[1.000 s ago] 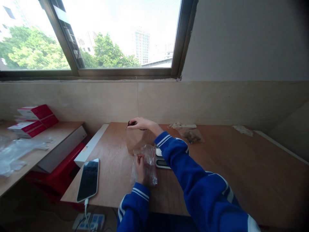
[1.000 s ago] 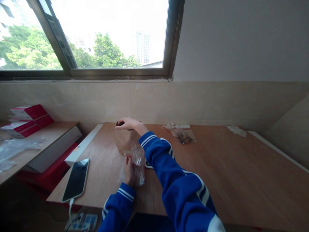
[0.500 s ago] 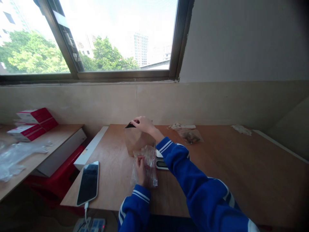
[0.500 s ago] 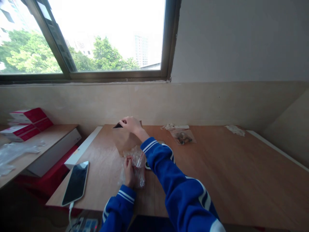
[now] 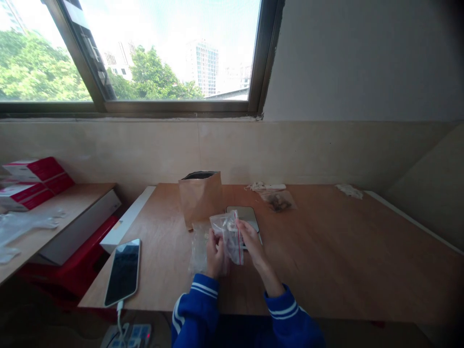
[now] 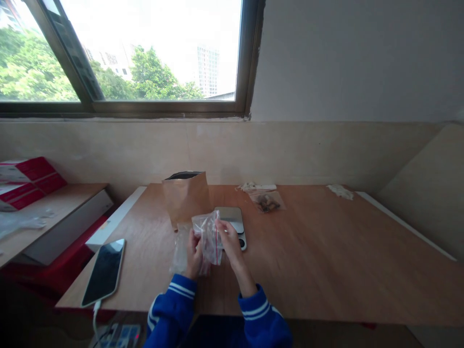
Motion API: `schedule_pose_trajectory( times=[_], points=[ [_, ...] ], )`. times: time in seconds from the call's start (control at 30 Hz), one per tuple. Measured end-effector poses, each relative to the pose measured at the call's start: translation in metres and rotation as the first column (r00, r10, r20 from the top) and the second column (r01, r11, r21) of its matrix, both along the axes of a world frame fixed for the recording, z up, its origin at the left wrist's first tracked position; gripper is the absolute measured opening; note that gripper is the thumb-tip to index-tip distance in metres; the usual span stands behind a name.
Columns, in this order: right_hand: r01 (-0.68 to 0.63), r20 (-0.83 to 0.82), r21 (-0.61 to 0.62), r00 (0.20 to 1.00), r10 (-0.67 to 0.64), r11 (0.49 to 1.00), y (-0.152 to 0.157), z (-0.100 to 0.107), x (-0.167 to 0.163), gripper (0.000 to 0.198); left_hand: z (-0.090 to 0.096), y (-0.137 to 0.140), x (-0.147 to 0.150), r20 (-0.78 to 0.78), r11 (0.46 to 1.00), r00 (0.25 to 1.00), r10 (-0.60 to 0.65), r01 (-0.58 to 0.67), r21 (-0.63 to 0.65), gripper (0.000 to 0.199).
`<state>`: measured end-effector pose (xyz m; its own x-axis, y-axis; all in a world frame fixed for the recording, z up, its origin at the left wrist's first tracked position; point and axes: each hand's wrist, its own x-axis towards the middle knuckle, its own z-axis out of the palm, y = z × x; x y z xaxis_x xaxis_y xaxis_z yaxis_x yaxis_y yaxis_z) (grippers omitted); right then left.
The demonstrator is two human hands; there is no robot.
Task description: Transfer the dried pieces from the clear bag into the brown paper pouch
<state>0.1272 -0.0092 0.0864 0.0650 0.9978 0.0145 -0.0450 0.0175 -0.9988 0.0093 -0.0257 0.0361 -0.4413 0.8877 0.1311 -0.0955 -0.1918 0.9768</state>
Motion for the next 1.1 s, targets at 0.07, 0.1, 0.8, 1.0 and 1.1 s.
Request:
schedule_pose_trajectory(
  times=[0.07,0.1,0.8,1.0,1.1],
  points=[
    [-0.002,-0.094,-0.044,0.996,-0.002,0.999,0.001,0.007,0.009,0.041,0.014,-0.007,0.000,-0.111,0.989,0.986,-0.124,0.132,0.061,0.009],
    [0.032,-0.129,-0.065,0.991,-0.040,0.997,0.003,0.010,0.013,0.038,0.022,-0.011,0.000,-0.167,0.981,0.972,-0.163,0.178,0.082,0.008],
    [0.067,-0.022,0.016,0.998,-0.066,0.998,-0.029,-0.021,-0.041,0.059,0.042,-0.039,-0.035,-0.074,0.962,0.986,-0.148,0.127,-0.242,0.058],
    [-0.049,-0.028,-0.086,0.999,0.046,0.995,-0.026,-0.032,-0.024,0.062,0.036,-0.041,-0.044,-0.083,0.969,0.993,-0.083,0.061,-0.239,0.065],
    [-0.005,0.002,-0.112,1.000,0.006,0.994,-0.018,-0.042,0.001,0.061,0.031,-0.040,-0.050,-0.098,0.967,0.995,-0.032,0.006,-0.255,0.065]
  ],
)
